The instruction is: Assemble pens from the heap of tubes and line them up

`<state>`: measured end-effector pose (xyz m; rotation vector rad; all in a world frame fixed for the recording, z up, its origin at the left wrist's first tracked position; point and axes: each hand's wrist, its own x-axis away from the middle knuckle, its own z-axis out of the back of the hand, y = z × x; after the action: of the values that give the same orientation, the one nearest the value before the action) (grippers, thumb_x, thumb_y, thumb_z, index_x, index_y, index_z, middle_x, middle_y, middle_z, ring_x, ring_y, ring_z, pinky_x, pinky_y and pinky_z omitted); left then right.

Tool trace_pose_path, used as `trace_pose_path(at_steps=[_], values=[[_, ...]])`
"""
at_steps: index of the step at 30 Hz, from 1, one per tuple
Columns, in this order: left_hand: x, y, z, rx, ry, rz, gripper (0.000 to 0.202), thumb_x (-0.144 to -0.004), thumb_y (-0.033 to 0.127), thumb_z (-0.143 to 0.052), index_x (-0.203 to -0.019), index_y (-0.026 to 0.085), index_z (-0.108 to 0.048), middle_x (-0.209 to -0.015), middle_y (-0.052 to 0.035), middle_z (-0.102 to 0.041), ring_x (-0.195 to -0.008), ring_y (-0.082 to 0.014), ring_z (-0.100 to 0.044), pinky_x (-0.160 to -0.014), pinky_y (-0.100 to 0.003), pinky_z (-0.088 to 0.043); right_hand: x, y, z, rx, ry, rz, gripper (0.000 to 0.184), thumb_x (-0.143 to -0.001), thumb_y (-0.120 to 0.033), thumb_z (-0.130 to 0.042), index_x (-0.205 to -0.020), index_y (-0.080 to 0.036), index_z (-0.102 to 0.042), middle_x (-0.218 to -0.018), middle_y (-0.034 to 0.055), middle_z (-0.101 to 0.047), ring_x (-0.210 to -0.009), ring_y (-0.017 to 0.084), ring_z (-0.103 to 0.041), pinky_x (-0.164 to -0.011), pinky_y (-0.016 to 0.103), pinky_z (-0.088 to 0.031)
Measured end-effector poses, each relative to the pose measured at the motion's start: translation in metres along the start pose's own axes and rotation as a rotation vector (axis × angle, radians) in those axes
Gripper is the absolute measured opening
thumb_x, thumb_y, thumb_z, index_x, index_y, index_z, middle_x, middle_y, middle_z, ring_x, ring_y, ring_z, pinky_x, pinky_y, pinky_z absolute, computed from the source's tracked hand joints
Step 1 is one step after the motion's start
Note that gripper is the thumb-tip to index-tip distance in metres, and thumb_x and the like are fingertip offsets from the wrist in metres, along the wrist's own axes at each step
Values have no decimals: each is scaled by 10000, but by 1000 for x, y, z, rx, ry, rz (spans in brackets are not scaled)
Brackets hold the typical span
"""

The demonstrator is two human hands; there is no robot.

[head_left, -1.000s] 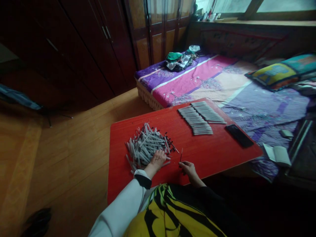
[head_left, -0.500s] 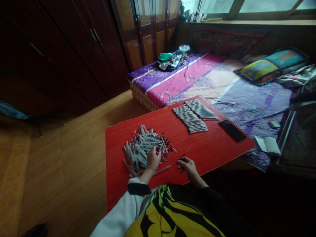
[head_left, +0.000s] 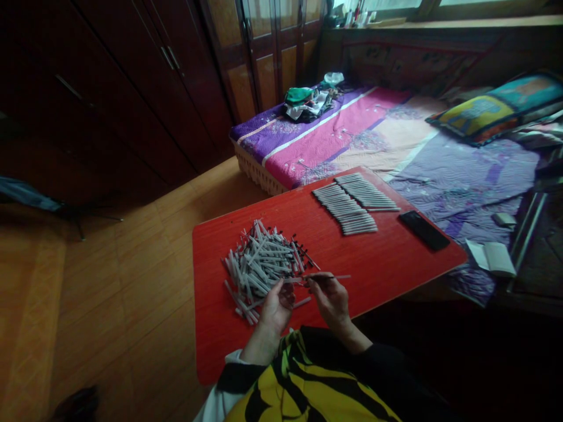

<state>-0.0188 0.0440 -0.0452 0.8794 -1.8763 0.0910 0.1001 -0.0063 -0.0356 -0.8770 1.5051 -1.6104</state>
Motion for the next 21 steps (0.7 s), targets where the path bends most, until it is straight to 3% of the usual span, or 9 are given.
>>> trace_pose_path(at_steps=[11, 18, 21], values=[[2, -2, -7, 127, 5, 42, 155, -875, 84, -451, -769, 116, -559, -586, -9, -626, -498, -88, -617, -450, -166, -497, -3, 3, 2, -80, -29, -55, 216, -768, -369, -614, -841, -166, -596, -756, 56, -683, -672, 166, -654, -593, 268, -537], [4, -5, -9, 134, 25, 97, 179, -878, 103, -457, -736, 103, -566, -582, -26, -633, -489, -103, -620, -426, -174, -482, -3, 8, 0, -34, -66, 35, 151, -772, -305, -612, -844, -174, -636, -805, 52, -673, -718, 163, -648, -654, 278, -532], [6, -7, -11, 143, 27, 107, 200, -884, 105, -445, -728, 99, -570, -584, -31, -640, -481, -98, -616, -432, -172, -483, -2, 7, -1, 18, -99, 64, 138, -778, -298, -603, -835, -177, -638, -807, 51, -668, -706, 163, -647, -612, 264, -537]])
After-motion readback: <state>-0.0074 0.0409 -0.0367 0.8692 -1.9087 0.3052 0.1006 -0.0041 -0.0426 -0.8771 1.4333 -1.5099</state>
